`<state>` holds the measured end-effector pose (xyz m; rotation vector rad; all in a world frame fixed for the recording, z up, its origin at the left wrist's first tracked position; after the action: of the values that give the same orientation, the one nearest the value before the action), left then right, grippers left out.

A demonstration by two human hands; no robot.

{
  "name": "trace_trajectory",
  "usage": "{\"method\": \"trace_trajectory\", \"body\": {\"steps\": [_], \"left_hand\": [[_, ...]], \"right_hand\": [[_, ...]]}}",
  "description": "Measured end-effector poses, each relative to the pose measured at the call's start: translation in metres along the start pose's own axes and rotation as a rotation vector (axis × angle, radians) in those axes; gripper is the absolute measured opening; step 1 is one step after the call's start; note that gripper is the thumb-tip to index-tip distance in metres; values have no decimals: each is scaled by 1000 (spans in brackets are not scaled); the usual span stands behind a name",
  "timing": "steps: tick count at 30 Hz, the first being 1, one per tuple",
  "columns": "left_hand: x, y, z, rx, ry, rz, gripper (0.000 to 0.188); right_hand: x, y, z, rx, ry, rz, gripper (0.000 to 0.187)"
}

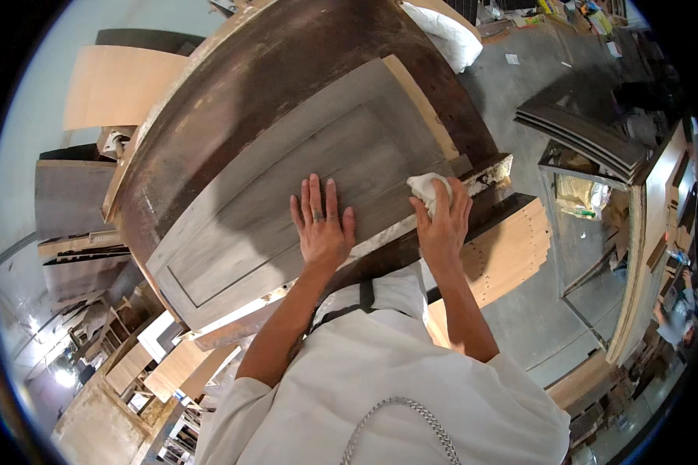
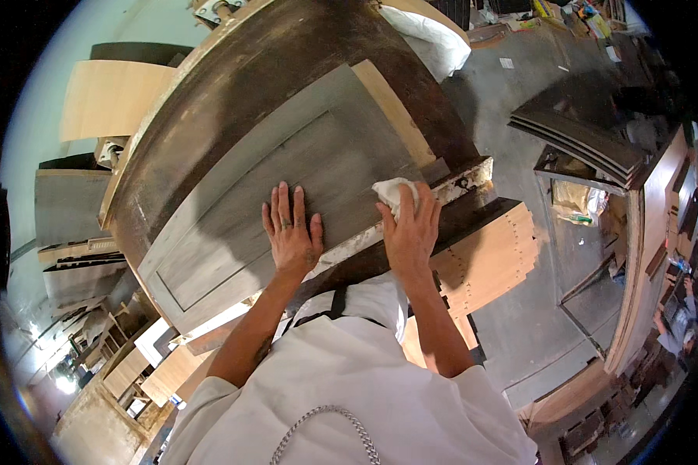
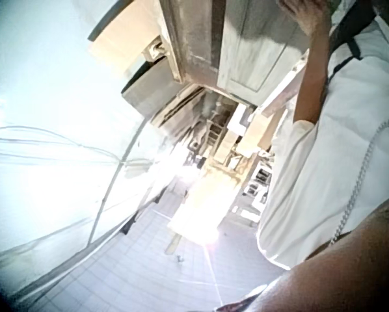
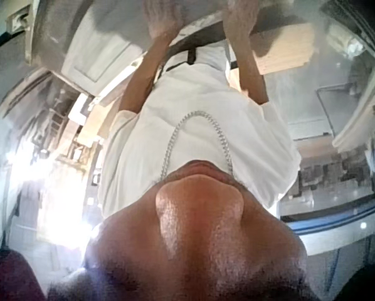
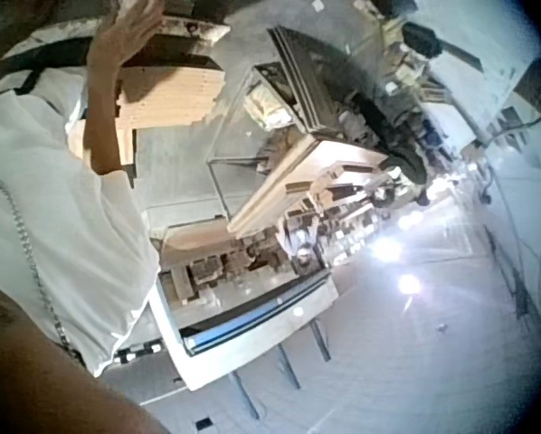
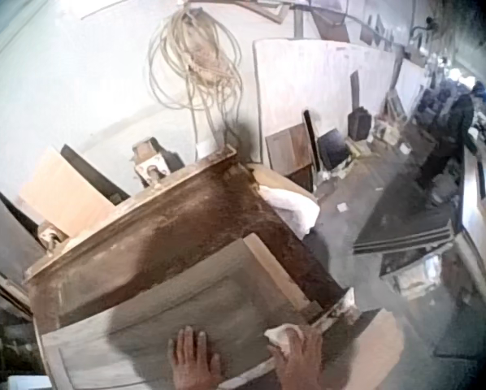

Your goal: The person wipes several rectangular wooden panels using a white cloth, cleaning the surfaces and edges of each panel individually on a workbench.

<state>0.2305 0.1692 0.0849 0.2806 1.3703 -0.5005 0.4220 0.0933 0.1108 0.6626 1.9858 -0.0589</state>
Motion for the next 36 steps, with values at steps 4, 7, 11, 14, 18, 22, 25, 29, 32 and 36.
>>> {"method": "trace_trajectory", "body": {"steps": [4, 7, 11, 14, 18, 22, 25, 29, 32, 36], "left_hand": [[-1, -3, -3, -11, 0, -16, 56], [0, -2, -3, 0, -15, 1, 56], [-4, 4, 2, 28, -26, 3, 55], [0, 2, -3, 2, -10, -8, 54], [-3, -1, -1, 13, -20, -3, 54], [-2, 1, -2, 7, -3, 2, 54], [-2, 0, -2, 3, -4, 18, 53], [-1, -2, -1, 10, 3, 34, 53], [0, -2, 1, 27, -9, 76, 52], [-5, -2, 0, 47, -47, 128, 50]], "right_hand": [[5, -2, -14, -65, -50, -199, 37], [3, 34, 5, 0, -148, -220, 34], [15, 39, 0, 2, -203, -195, 34], [18, 41, 0, -18, -104, -242, 32], [16, 57, 14, 72, -214, -151, 30], [19, 40, -4, -59, -110, -139, 31], [23, 47, 13, -39, -148, -100, 28], [6, 102, 107, 425, -172, -43, 34], [-4, 116, 137, 429, -1, 137, 37], [29, 108, 140, 172, -105, 56, 42]]}}
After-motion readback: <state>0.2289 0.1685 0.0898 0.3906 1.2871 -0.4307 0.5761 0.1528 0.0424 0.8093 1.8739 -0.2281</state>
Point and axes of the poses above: each hand's wrist, its own y-axis towards the middle knuckle, its own x-axis out of the palm, z = x × y, the point moved 4 cm from there along y, towards the middle knuckle, and after that the axes turned 1 degree about y, right-handed, at the moved point
